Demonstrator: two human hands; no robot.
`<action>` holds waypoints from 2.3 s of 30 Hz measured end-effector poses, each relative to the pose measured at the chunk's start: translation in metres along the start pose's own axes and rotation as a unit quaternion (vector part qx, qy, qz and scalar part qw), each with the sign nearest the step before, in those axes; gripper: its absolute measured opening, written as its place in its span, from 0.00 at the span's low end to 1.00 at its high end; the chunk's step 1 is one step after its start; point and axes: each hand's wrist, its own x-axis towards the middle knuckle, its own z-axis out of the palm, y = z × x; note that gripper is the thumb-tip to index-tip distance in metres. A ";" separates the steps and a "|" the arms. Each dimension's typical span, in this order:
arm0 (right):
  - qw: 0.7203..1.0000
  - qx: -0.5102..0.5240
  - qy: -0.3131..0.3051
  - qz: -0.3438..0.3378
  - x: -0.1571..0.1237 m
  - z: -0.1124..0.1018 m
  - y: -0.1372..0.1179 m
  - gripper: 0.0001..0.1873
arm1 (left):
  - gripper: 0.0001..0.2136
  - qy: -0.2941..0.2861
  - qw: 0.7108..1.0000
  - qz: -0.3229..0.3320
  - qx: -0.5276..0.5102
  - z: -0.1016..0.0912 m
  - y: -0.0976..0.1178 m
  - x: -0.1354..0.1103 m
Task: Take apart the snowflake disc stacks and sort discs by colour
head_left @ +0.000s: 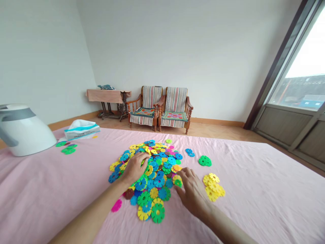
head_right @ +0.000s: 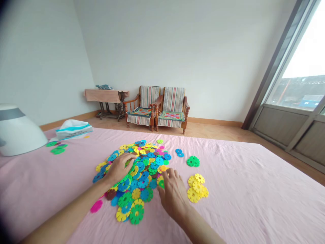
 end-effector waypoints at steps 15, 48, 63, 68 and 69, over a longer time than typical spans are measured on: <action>0.999 0.038 0.014 -0.003 0.000 0.005 0.013 0.11 | 0.08 -0.011 1.000 0.008 0.018 0.000 0.001 0.001; 0.988 0.020 0.108 0.113 0.017 -0.044 0.095 0.13 | 0.08 -0.013 0.998 0.035 0.044 0.002 -0.005 0.001; 0.996 -0.028 -0.079 0.036 0.048 0.006 0.017 0.11 | 0.08 -0.020 0.998 0.045 0.050 0.002 -0.005 0.000; 0.999 0.009 -0.044 0.016 0.039 0.008 0.017 0.08 | 0.08 -0.021 0.997 0.045 0.052 0.002 -0.005 -0.001; 0.999 0.023 -0.033 0.010 0.037 0.010 0.019 0.09 | 0.08 -0.021 0.997 0.045 0.051 0.002 -0.004 -0.001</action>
